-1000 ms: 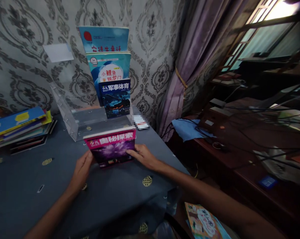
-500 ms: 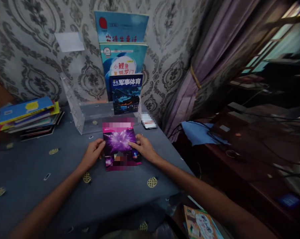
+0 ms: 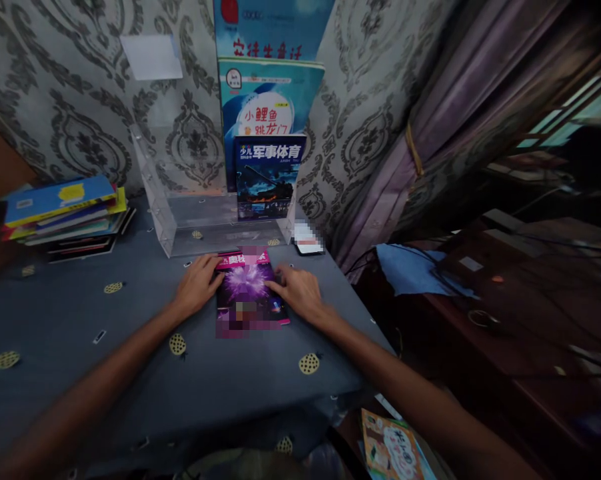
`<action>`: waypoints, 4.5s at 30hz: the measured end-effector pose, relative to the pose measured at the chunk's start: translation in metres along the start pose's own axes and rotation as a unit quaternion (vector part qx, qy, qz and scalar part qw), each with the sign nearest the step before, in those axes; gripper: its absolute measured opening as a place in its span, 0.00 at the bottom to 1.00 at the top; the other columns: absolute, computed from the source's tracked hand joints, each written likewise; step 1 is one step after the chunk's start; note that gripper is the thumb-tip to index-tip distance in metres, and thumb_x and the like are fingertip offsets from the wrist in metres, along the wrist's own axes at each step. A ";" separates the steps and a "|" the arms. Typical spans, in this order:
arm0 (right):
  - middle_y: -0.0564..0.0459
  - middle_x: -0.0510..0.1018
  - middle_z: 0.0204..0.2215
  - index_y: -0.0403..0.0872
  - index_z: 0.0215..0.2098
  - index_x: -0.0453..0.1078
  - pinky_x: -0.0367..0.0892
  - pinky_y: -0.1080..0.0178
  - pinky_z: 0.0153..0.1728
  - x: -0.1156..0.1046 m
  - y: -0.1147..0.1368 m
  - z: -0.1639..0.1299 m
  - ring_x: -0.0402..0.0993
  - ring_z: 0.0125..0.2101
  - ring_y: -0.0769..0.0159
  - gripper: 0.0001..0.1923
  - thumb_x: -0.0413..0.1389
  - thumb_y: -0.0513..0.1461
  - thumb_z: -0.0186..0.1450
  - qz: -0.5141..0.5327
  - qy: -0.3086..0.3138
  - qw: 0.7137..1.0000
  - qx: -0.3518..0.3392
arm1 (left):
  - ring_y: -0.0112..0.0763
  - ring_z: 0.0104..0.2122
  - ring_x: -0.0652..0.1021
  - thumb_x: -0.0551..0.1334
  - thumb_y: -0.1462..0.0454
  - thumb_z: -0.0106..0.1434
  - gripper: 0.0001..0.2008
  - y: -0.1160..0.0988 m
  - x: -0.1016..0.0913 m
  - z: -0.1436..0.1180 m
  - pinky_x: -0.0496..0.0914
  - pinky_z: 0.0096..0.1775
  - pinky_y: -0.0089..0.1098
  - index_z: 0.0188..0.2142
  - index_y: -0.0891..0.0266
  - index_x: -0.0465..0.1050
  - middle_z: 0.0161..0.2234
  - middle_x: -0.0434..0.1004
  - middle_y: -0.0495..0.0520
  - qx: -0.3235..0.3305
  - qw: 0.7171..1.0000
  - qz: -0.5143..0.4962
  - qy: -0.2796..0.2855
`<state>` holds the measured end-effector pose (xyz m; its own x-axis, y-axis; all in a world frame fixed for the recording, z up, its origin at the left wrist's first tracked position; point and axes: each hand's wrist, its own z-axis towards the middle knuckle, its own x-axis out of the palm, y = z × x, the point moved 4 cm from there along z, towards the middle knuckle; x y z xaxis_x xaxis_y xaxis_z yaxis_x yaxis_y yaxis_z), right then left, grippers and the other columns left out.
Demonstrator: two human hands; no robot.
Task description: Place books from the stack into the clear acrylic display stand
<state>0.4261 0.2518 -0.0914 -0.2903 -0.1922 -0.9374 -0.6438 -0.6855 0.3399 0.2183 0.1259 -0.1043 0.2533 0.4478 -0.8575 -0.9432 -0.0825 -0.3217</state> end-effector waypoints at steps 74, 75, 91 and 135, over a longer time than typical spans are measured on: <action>0.44 0.74 0.58 0.45 0.62 0.65 0.61 0.52 0.63 0.040 -0.032 0.083 0.70 0.59 0.61 0.25 0.43 0.51 0.76 0.454 -0.006 0.878 -0.152 | 0.40 0.66 0.65 0.49 0.69 0.68 0.24 -0.068 0.044 0.036 0.58 0.63 0.54 0.61 0.59 0.69 0.63 0.70 0.58 0.224 0.956 -0.019 0.190; 0.43 0.74 0.58 0.45 0.62 0.65 0.61 0.53 0.63 0.039 -0.031 0.083 0.70 0.59 0.61 0.26 0.43 0.51 0.76 0.455 -0.007 0.877 -0.155 | 0.40 0.66 0.65 0.50 0.69 0.68 0.24 -0.070 0.044 0.033 0.58 0.63 0.54 0.61 0.60 0.69 0.63 0.70 0.58 0.233 0.953 -0.022 0.193; 0.45 0.76 0.57 0.49 0.61 0.67 0.59 0.50 0.64 0.036 -0.030 0.081 0.71 0.59 0.60 0.23 0.43 0.50 0.76 0.422 -0.007 0.893 -0.154 | 0.43 0.66 0.64 0.51 0.65 0.73 0.21 -0.098 0.025 -0.018 0.56 0.64 0.59 0.61 0.52 0.69 0.64 0.68 0.56 0.290 0.926 -0.070 0.231; 0.36 0.55 0.70 0.39 0.70 0.53 0.49 0.46 0.70 0.044 0.095 -0.056 0.43 0.72 0.55 0.33 0.46 0.51 0.75 0.187 0.028 0.945 -0.265 | 0.40 0.46 0.75 0.56 0.68 0.69 0.12 -0.058 -0.044 -0.102 0.73 0.49 0.42 0.47 0.61 0.77 0.46 0.77 0.60 0.248 0.966 -0.003 0.080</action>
<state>0.3921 0.1390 -0.1048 -0.3792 -0.5175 -0.7671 -0.0537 -0.8153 0.5766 0.2841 0.0200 -0.0892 0.2520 0.2997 -0.9202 -0.9186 0.3732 -0.1300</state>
